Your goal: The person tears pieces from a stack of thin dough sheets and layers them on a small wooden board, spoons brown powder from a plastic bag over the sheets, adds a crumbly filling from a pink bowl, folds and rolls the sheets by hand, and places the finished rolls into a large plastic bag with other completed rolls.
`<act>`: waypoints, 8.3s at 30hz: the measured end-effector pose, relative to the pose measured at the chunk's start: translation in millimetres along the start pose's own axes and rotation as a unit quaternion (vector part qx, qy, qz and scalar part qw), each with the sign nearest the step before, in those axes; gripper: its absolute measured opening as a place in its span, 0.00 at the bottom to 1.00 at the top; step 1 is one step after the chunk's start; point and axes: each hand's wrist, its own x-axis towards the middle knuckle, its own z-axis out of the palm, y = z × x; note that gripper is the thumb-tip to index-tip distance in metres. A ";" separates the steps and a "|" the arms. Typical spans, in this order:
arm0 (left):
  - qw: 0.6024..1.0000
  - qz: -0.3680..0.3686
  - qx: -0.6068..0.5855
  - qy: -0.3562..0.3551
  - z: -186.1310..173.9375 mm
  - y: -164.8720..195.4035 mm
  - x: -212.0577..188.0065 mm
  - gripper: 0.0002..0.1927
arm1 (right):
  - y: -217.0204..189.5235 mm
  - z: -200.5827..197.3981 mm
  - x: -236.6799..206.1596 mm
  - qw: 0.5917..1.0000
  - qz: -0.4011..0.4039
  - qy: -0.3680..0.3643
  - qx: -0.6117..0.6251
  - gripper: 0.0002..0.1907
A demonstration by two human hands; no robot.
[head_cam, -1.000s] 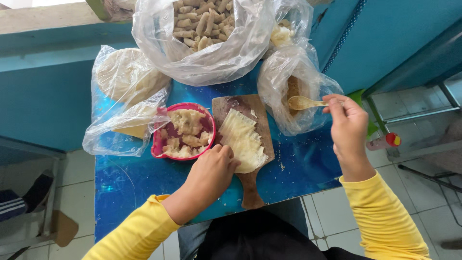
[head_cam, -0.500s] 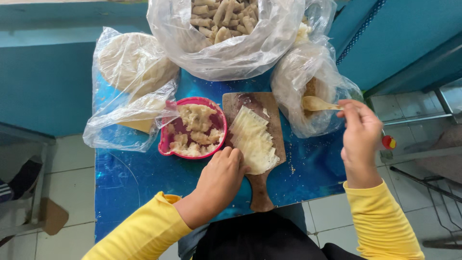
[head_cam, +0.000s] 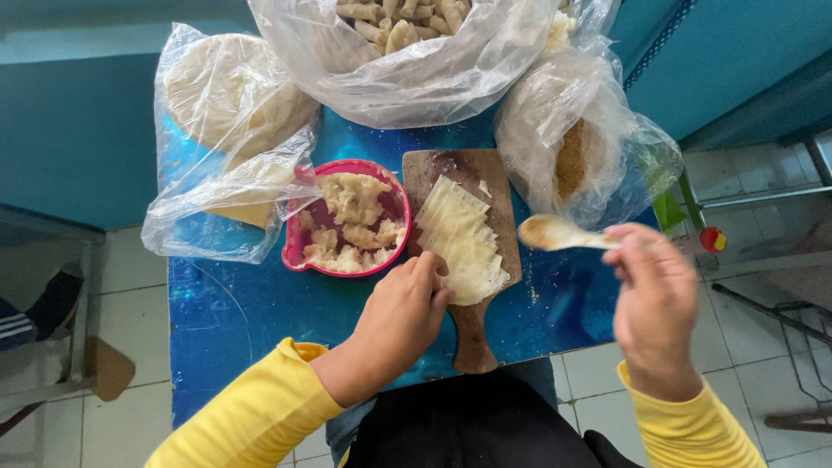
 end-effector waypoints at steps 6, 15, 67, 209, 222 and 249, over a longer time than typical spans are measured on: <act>1.000 -0.006 -0.026 -0.006 -3.1 1.2 3.3 0.14 | 15.4 25.4 -34.9 0.972 -0.036 -0.128 -0.194 0.08; 0.999 -0.007 -0.045 0.005 -3.4 1.0 3.6 0.16 | -9.8 41.0 -41.0 0.799 -0.393 -0.213 -0.401 0.12; 0.995 0.091 -0.018 0.031 11.9 -4.7 10.6 0.11 | 19.6 76.0 -25.3 0.867 -0.216 -0.216 -0.393 0.10; 0.976 0.149 0.157 -0.031 17.7 -4.0 23.4 0.13 | 0.5 79.2 6.1 0.690 -0.383 -0.331 -0.517 0.09; 0.997 0.062 0.030 0.024 24.1 -8.0 30.4 0.06 | 11.1 89.1 38.4 0.766 -0.125 -0.369 -0.512 0.06; 0.955 0.153 0.254 -0.014 17.1 -11.2 26.7 0.15 | 12.0 88.4 23.8 0.748 -0.319 -0.350 -0.465 0.12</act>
